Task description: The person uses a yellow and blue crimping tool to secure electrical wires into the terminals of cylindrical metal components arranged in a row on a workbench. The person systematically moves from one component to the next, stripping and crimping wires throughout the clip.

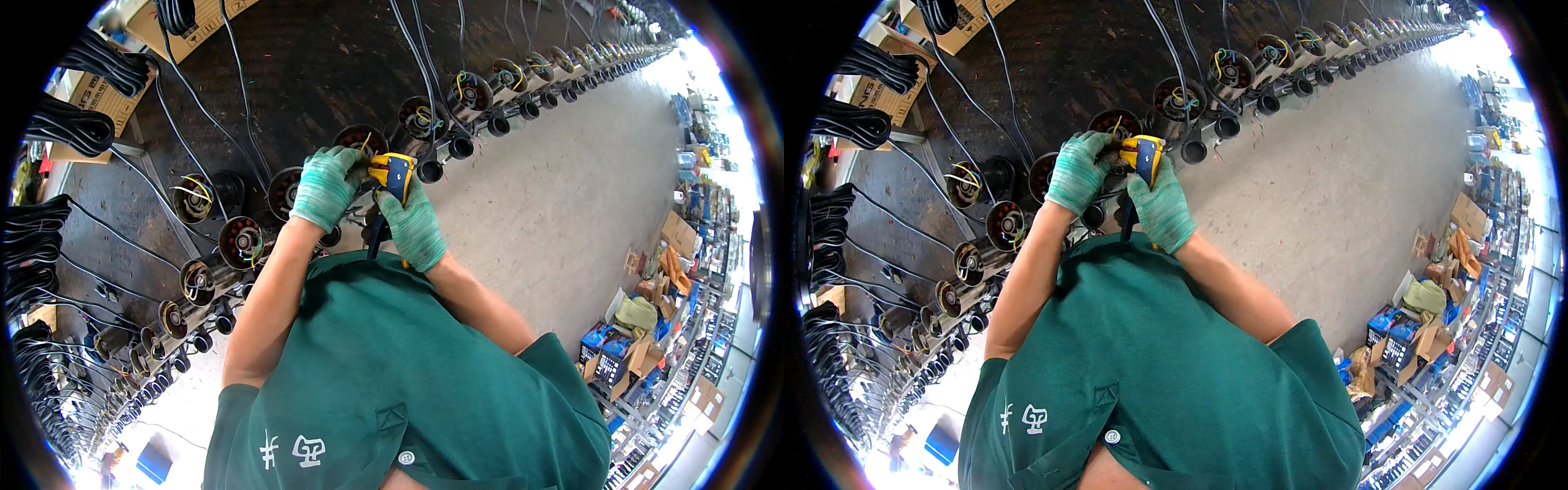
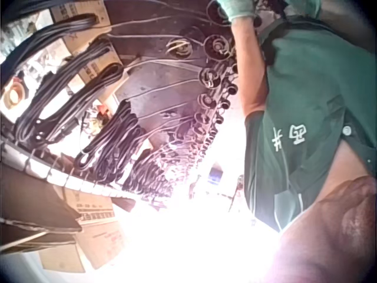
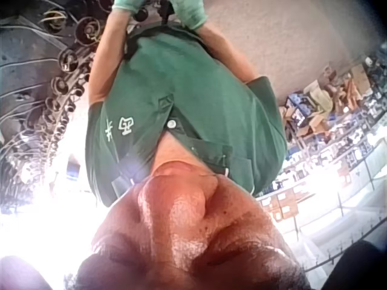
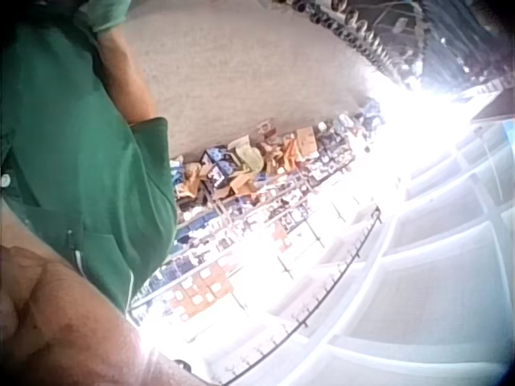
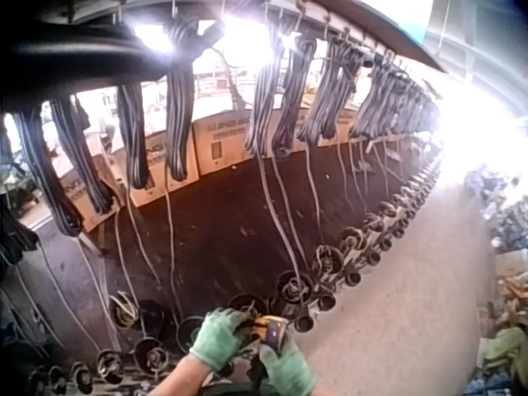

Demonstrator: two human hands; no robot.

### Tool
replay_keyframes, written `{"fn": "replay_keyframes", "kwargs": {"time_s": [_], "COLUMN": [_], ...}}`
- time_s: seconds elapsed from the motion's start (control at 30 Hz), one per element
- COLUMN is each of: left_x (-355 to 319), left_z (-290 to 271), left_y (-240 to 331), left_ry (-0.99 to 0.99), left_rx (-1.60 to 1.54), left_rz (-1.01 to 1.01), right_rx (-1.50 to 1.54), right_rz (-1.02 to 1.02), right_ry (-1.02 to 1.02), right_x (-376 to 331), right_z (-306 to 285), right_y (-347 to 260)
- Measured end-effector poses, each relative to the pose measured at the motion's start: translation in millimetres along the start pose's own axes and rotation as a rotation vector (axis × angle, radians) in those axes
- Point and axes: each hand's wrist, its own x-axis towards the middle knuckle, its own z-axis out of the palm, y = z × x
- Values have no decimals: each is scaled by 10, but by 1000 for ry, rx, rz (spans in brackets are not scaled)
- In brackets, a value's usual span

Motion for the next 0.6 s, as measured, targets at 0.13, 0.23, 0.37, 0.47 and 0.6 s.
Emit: {"fn": "replay_keyframes", "kwargs": {"time_s": [0.13, 0.23, 0.37, 0.47, 0.6], "left_x": [6, 15, 13, 9, 18], "left_z": [-5, -60, -54, -71, -100], "left_y": [7, 11, -18, -30, -43], "left_ry": [-17, -45, -60, -83, -102], "left_rx": [2, -38, -39, -68, -84], "left_rz": [-23, -38, -22, -30, -36], "right_rx": [-94, -89, -76, -135, -241], "right_rz": [-71, -49, -44, -48, -100], "right_ry": [32, 40, 10, -5, -2], "right_x": [52, 14, 50, 60, 117], "right_z": [-36, -13, -68, -96, -141], "right_y": [160, 126, 180, 165, 182]}}
